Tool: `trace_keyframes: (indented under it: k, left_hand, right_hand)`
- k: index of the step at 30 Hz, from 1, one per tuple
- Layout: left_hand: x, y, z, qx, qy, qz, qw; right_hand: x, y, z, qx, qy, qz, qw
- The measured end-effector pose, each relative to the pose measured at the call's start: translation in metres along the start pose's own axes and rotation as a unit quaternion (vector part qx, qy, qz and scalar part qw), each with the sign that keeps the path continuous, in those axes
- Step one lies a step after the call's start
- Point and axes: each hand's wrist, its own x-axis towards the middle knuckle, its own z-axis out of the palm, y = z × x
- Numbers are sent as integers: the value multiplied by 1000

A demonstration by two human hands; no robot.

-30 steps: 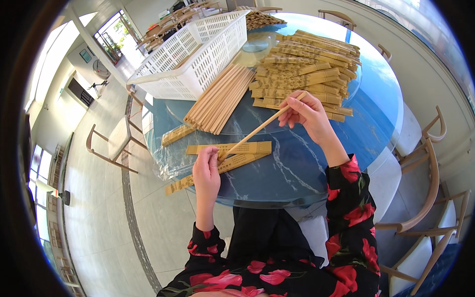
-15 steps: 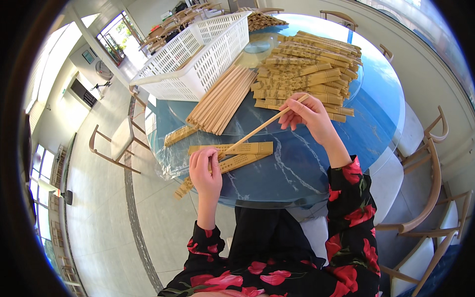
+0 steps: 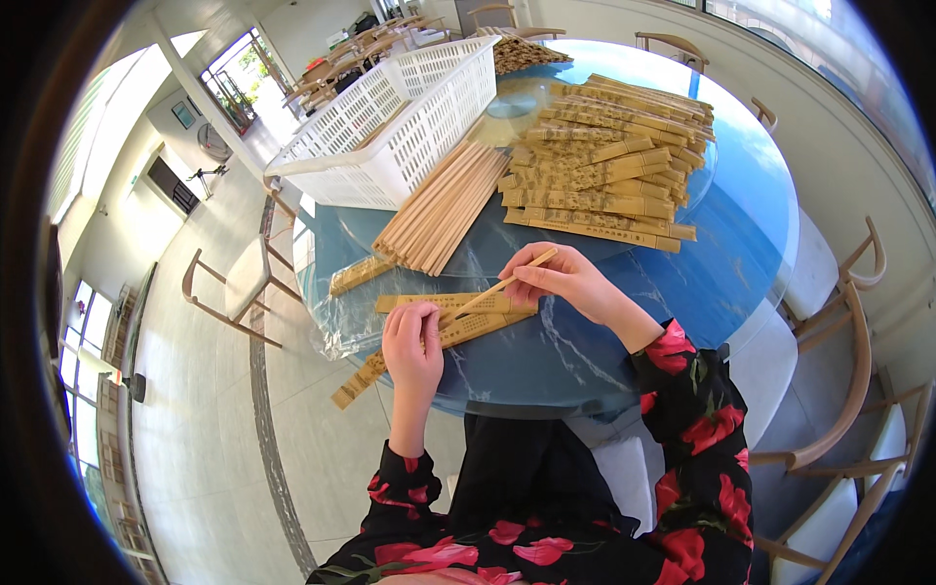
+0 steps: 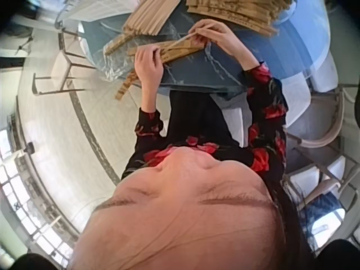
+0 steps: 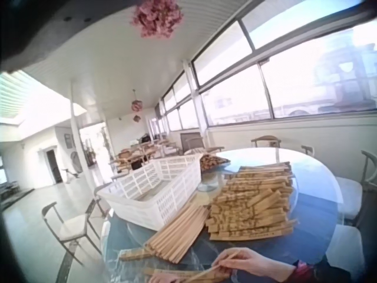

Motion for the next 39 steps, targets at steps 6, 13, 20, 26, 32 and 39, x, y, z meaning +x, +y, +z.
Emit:
trace_keyframes:
  k: [6, 13, 20, 26, 32, 39]
  left_hand:
    - [-4, -2, -4, 30, -13, -13, 999]
    - [1, 12, -4, 51, 27, 70, 996]
    - [-15, -8, -10, -134, -120, -114, 977]
    - [-12, -27, -2, -529, -104, -289, 791]
    - [-15, -35, -10, -664, -91, -296, 680]
    - [-18, -37, -8, -666, -79, -265, 693]
  right_hand:
    - [3, -5, 6, -56, 40, -39, 997]
    - [1, 7, 28, -255, -50, 30, 965]
    - [5, 12, 12, -27, 54, 47, 997]
    - [3, 9, 31, -51, -44, 112, 991]
    - [2, 11, 46, -91, -68, 115, 987]
    - [2, 6, 47, -95, -49, 121, 987]
